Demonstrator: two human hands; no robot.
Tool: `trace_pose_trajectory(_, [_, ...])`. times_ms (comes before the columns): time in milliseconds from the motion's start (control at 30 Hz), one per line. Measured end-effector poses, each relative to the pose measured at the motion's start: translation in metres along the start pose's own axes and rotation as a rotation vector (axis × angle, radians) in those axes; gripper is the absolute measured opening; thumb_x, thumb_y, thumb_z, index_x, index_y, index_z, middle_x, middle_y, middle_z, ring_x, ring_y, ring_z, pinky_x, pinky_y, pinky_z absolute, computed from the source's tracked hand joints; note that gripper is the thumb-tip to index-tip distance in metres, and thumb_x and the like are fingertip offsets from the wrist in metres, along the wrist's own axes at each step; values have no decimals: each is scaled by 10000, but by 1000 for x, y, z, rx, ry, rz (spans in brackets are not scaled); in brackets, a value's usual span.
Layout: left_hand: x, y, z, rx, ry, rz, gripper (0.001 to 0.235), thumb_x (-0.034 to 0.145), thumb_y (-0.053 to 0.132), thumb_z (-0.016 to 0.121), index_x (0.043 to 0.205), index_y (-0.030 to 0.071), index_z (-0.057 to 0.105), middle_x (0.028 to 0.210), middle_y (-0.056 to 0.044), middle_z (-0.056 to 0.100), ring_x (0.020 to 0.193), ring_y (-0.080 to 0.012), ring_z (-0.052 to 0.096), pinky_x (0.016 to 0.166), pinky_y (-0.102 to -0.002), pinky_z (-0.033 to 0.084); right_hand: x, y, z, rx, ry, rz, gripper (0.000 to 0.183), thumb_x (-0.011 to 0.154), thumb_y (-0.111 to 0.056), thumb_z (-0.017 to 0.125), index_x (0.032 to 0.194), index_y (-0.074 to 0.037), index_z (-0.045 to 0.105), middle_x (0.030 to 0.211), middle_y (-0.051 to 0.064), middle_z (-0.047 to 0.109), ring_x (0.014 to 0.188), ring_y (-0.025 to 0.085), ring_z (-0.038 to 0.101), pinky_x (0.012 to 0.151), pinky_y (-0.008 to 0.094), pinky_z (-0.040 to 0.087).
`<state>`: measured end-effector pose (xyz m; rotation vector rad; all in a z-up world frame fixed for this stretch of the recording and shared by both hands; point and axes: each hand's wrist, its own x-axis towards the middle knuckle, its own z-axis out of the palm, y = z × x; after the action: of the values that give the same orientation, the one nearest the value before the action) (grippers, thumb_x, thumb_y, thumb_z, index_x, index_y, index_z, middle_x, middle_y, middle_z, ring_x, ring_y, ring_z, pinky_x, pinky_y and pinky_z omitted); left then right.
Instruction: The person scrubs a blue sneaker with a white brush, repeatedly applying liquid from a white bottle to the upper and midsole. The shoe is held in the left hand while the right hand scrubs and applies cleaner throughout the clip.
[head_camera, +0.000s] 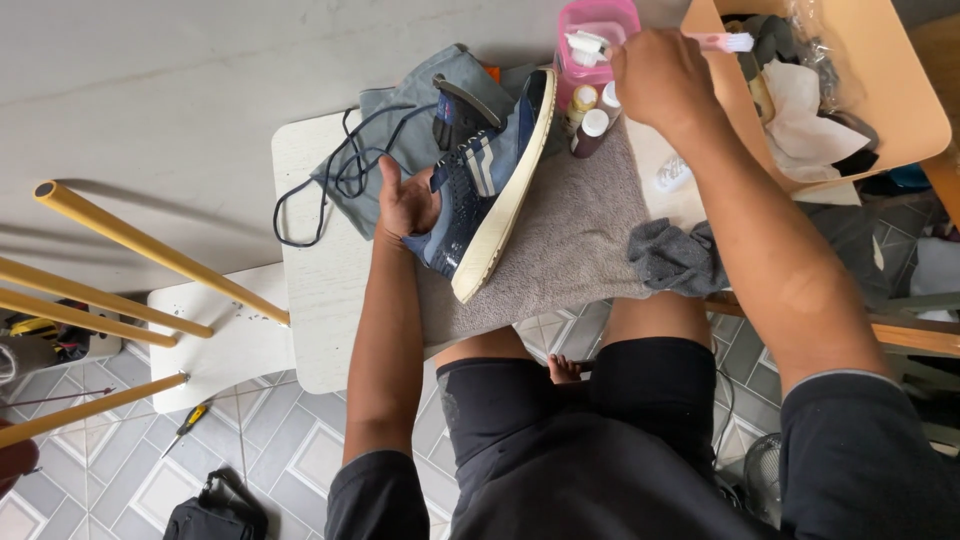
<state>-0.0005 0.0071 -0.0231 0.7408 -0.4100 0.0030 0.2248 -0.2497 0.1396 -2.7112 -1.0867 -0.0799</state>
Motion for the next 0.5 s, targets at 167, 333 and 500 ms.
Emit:
trace_pose_trajectory(167, [-1,0,-3,22,20,8,1084,849,839,331,1349,-88,588,1355,-250,622,1289,-368,600,1189,-465,433,-5,6,16,-71,113,11,467,1192,-246,509,866,34,690,768,270,639,692,498,632,524,569,485])
trace_pose_trajectory(333, [1,1,1,36,31,-1,1060,838,843,324,1228,-80,671,1230,-242,689,1174,-367,662,1119,-460,487,-6,21,23,-2,92,9,500,1195,-242,511,774,13,597,713,254,608,663,476,592,524,565,424])
trace_pose_trajectory(500, [0,1,-2,19,27,1,1048,856,831,321,1274,-71,651,1281,-228,671,1233,-357,634,1149,-459,470,-51,-25,-6,451,328,-227,316,1081,-198,583,1229,35,737,1188,181,750,1006,292,704,817,402,525])
